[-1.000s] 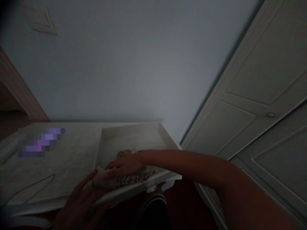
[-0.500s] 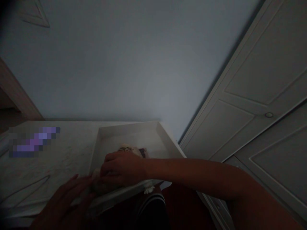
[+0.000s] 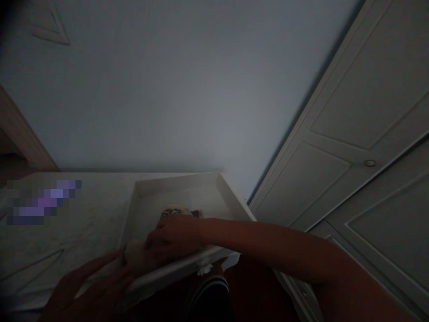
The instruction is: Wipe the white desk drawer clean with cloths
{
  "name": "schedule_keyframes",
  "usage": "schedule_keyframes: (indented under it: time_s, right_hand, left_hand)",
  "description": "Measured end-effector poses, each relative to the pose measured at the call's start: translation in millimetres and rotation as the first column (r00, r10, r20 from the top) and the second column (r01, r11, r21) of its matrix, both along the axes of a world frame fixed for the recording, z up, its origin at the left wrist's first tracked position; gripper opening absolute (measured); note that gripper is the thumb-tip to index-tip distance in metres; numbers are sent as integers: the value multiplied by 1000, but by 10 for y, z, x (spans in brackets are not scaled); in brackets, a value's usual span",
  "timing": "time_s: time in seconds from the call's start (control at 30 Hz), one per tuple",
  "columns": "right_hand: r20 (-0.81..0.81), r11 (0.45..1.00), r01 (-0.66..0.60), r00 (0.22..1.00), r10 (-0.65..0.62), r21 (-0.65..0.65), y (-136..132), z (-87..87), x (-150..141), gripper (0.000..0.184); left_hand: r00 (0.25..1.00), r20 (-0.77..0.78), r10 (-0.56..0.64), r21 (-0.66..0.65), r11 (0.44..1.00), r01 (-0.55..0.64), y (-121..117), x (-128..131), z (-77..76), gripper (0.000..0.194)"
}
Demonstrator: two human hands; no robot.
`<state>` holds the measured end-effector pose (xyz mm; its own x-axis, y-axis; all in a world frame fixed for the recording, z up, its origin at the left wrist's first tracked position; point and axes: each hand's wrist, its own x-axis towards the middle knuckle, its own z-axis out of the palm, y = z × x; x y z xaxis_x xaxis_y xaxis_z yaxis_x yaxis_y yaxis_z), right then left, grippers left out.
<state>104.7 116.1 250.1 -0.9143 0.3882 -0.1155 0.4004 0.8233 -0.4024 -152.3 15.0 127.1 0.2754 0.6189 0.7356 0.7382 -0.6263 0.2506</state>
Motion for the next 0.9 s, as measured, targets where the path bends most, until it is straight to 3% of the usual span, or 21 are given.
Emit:
schedule_keyframes:
  time_s: [0.07, 0.13, 0.2, 0.3, 0.4, 0.57, 0.7, 0.8, 0.9]
  right_hand:
    - [91, 995, -85, 992, 89, -45, 79, -65, -32, 39]
    - [133, 986, -168, 976, 170, -20, 128, -143, -103, 39]
    - [155, 968, -241, 961, 227, 74, 148, -232, -189, 36]
    - [184, 910, -317, 944, 274, 267, 170, -379, -274, 32]
    - [205, 854, -245, 964, 167, 459, 292, -512, -271, 28]
    - [172, 774, -10, 977, -129, 633, 831, -652, -313, 38]
    - [176, 745, 62, 955, -237, 664, 1171, -649, -483, 37]
    - [195, 752, 83, 942, -274, 654, 1205, -599, -530, 36]
    - [219, 771, 135, 916, -337, 622, 1154, -541, -418, 40]
  left_hand:
    - [997, 22, 72, -67, 995, -71, 11, 4, -93, 64]
    - [998, 3, 55, -89, 995, -55, 22, 24, -148, 71]
    - [1000, -3, 17, -100, 995, -17, 8, 58, -162, 58]
    - [996, 66, 65, -182, 982, -52, -65, 130, -129, 34]
    - [992, 80, 99, -223, 972, -79, -124, 177, -74, 32]
    - [999, -4, 40, -119, 992, -40, -80, 150, -11, 31]
    - [999, -24, 48, -128, 990, -51, -99, 169, 37, 33]
    - [995, -4, 98, -168, 981, -97, -152, 198, 73, 34]
    - [997, -36, 72, -172, 982, -78, -172, 197, 97, 26]
